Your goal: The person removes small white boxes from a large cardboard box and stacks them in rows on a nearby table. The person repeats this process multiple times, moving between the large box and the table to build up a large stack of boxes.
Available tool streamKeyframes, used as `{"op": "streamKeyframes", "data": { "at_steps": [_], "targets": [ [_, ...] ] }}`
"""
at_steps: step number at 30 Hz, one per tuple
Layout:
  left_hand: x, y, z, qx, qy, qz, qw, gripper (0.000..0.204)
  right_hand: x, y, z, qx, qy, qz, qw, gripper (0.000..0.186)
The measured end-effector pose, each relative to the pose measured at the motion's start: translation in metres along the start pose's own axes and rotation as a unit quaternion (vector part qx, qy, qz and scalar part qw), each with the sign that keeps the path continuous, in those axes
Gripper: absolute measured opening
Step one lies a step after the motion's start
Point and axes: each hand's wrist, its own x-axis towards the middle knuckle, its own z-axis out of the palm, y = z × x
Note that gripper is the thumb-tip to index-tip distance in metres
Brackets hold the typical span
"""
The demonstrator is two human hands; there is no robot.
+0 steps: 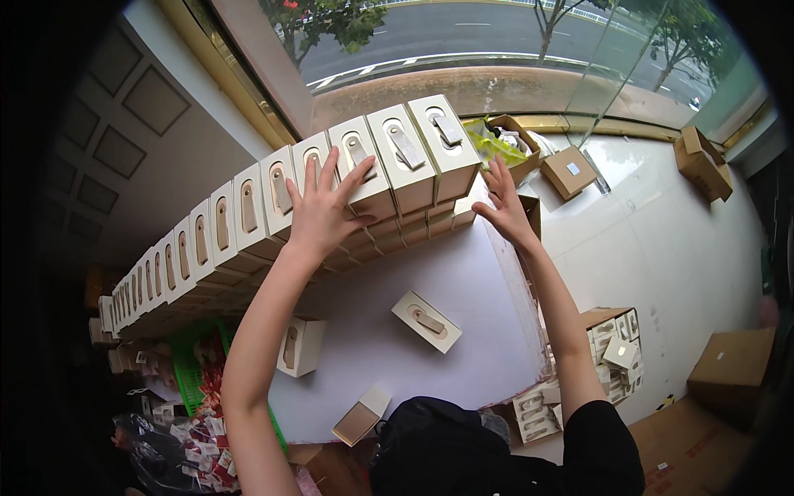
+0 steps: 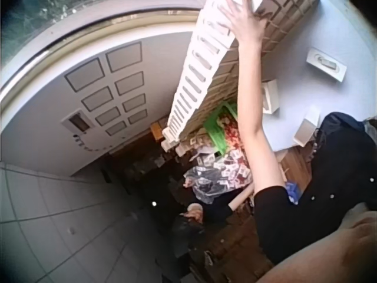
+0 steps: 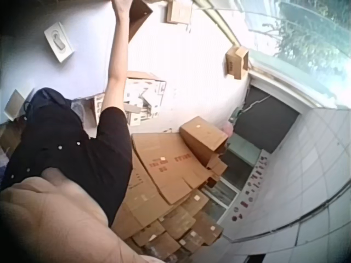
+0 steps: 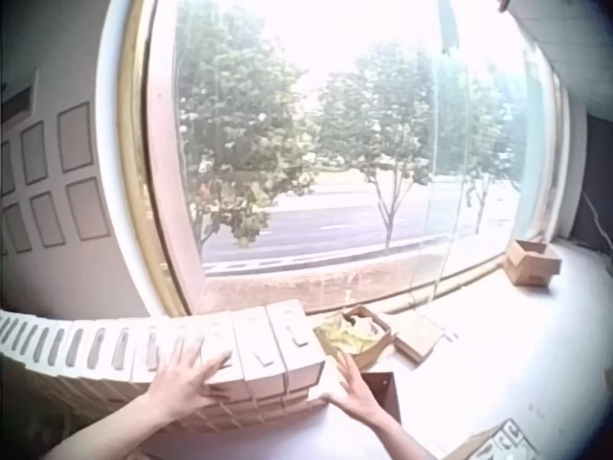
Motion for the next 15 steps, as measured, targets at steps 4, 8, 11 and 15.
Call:
{"op": "streamKeyframes", "data": {
  "at_steps": [4, 8, 11, 15],
  "targets": [
    [-0.002, -0.005, -0.003, 0.007, 0.000, 0.004, 1.000, 0.094, 0.051, -0.004, 0.007, -0.013, -0.140, -0.024, 0.990, 0.096],
    [-0.003, -0.008, -0.002, 0.021, 0.001, 0.030, 0.999, 0.094, 0.060, 0.003, 0.016, 0.026, -0.144, -0.039, 0.988, 0.085],
    [0.001, -0.018, 0.004, 0.036, 0.027, 0.062, 0.997, 0.094, 0.056, 0.007, 0.022, 0.067, -0.110, -0.058, 0.990, 0.062],
    [0.000, -0.020, 0.009, 0.038, 0.046, 0.063, 0.996, 0.093, 0.051, 0.009, 0.020, 0.024, -0.110, -0.048, 0.992, 0.070]
  ]
}}
